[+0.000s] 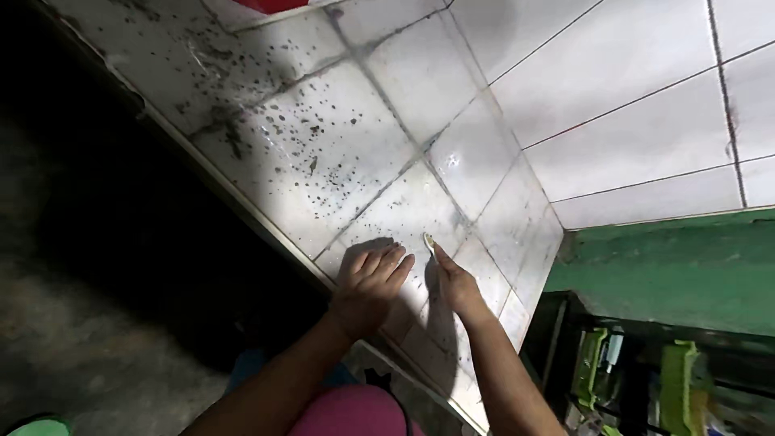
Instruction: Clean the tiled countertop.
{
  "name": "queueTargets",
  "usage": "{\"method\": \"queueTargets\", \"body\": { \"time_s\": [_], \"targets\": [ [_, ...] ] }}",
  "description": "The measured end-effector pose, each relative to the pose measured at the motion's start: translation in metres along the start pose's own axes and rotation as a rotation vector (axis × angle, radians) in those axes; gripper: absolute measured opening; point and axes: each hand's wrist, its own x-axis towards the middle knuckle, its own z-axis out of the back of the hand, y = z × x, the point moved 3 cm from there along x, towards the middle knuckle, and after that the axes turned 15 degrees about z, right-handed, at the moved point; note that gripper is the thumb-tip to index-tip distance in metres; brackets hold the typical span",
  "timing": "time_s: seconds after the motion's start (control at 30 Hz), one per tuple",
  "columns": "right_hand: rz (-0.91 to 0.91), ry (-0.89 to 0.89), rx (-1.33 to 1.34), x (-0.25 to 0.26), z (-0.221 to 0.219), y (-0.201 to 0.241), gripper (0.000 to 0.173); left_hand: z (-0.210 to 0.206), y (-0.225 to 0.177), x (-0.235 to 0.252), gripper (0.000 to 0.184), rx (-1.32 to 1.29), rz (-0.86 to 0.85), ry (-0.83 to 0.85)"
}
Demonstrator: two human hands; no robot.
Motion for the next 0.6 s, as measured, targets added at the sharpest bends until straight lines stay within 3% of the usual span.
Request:
{"method": "queueTargets", "body": {
  "time_s": [0.13, 0.33, 0.5, 0.6],
  "targets": [
    [-0.073, -0.016, -0.057, 0.054, 0.028, -0.020, 0.048, -0.001, 0.000, 0.000, 0.038, 0.031, 0.011, 0.004],
    [-0.061, 0.009, -0.035, -0.012, -0.007, 0.010, 0.048, -0.002, 0.002, 0.000, 0.038, -0.001, -0.011, -0.025],
    [-0.060, 0.048, -0.175, 0.051, 0.029, -0.010, 0.049, -0.002, 0.002, 0.001, 0.038, 0.004, 0.014, -0.007],
    [-0.040, 0.045, -0.165, 0.037, 0.023, -0.002, 0.049, 0.000, 0.001, 0.001, 0.039, -0.002, 0.018, 0.002]
  ]
}}
